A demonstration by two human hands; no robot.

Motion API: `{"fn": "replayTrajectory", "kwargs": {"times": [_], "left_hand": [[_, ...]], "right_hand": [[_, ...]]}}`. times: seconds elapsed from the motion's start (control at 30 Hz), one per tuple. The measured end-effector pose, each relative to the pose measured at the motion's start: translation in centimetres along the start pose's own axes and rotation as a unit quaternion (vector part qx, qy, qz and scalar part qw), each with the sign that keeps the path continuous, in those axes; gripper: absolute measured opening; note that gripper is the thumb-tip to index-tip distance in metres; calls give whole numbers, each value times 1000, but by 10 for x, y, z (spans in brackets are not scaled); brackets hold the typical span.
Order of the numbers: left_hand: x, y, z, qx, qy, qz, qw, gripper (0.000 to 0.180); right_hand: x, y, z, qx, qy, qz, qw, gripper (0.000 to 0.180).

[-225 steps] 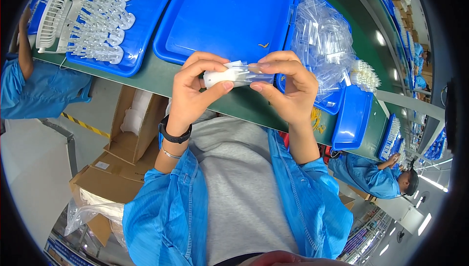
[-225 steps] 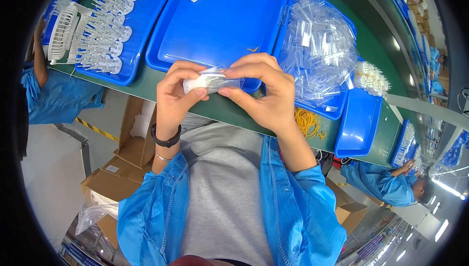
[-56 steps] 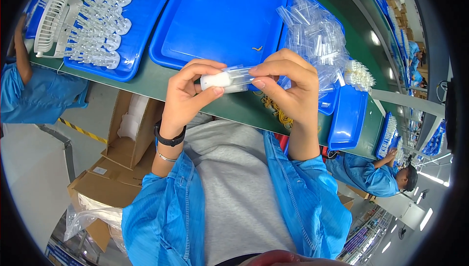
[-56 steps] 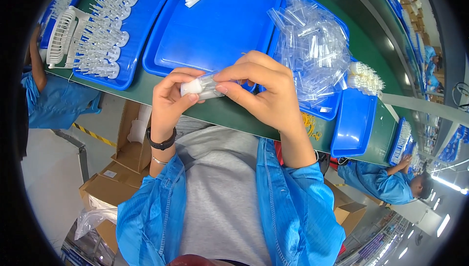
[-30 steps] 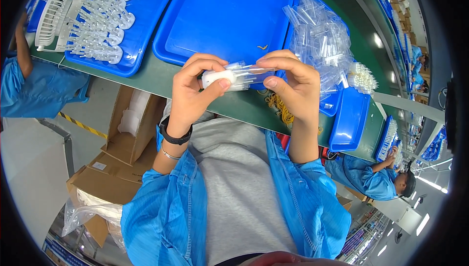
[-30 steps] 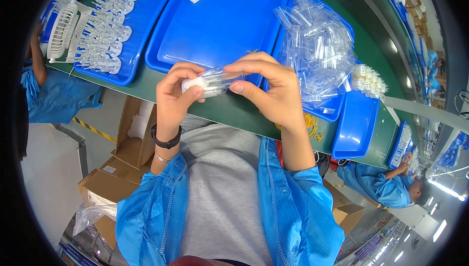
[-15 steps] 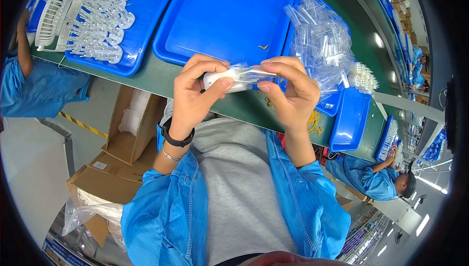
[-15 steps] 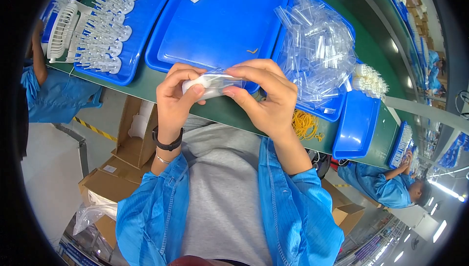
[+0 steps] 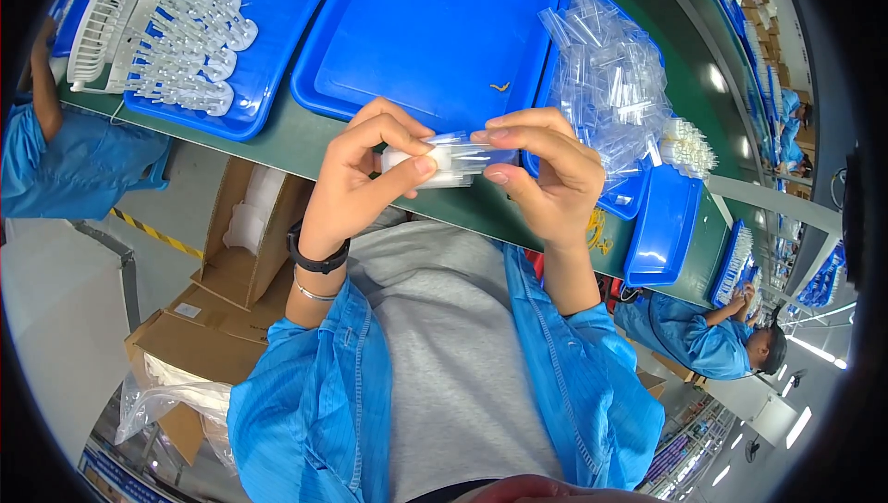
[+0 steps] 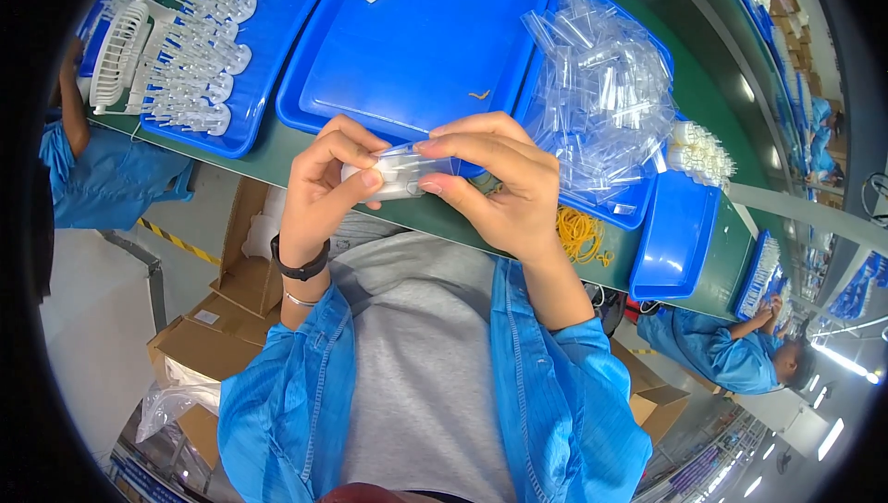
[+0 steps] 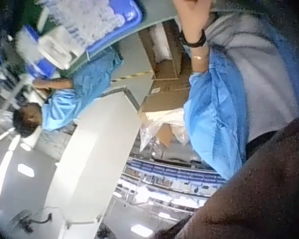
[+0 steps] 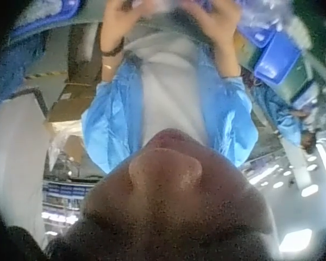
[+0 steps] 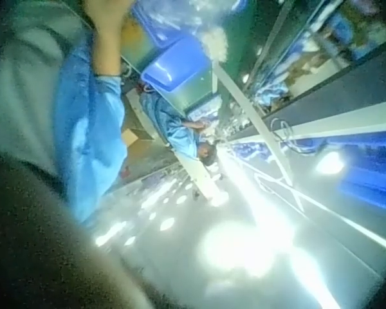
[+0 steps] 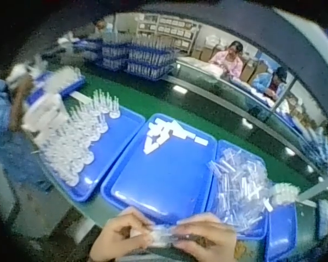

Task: The person assembles plastic tubes into white plastic holders by hand, then secures them with rubber bands.

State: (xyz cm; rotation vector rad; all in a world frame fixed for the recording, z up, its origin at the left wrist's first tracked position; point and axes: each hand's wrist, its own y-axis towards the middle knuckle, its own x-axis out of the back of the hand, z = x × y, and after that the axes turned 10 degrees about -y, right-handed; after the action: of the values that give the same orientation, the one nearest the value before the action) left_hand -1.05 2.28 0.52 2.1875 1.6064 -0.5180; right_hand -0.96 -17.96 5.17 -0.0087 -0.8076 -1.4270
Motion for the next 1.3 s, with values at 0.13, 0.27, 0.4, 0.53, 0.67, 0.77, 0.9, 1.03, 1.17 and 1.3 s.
{"fn": "replayTrajectory", "kwargs": {"times": [0.13, 0.27, 0.4, 0.53, 0.67, 0.77, 0.9, 1.03, 1.17, 1.3], "left_hand": [[5, -1, 2, -13, 53, 17, 998, 6], [3, 0, 7, 9, -10, -5, 1000, 6], [7, 1, 14, 13, -48, -3, 999, 8], [10, 0, 21, -9, -112, -15, 994, 17], [9, 5, 26, -21, -217, 16, 976, 34], [15, 6, 32, -23, -260, 21, 965, 47], [23, 0, 47, -2, -300, 12, 954, 58], [23, 1, 48, -72, -240, 39, 967, 56], [17, -1, 32, -121, -162, 23, 979, 52], [15, -6, 13, -119, -89, 24, 989, 53]], "right_hand": [[10, 10, -2, -35, 4, 102, 994, 24], [13, 19, -3, -1, -16, 130, 991, 29], [6, 21, 1, -21, 0, 126, 992, 29], [1, 22, 1, -28, -2, 109, 994, 28], [6, 22, -1, 6, -2, 67, 998, 31], [10, 23, 2, 27, -13, 47, 998, 31], [10, 26, 13, 44, -12, 54, 997, 33], [8, 25, 16, 41, -28, 75, 996, 32], [1, 16, 8, -27, 68, 95, 993, 30], [1, 9, 3, -121, 180, 134, 967, 29]]}}
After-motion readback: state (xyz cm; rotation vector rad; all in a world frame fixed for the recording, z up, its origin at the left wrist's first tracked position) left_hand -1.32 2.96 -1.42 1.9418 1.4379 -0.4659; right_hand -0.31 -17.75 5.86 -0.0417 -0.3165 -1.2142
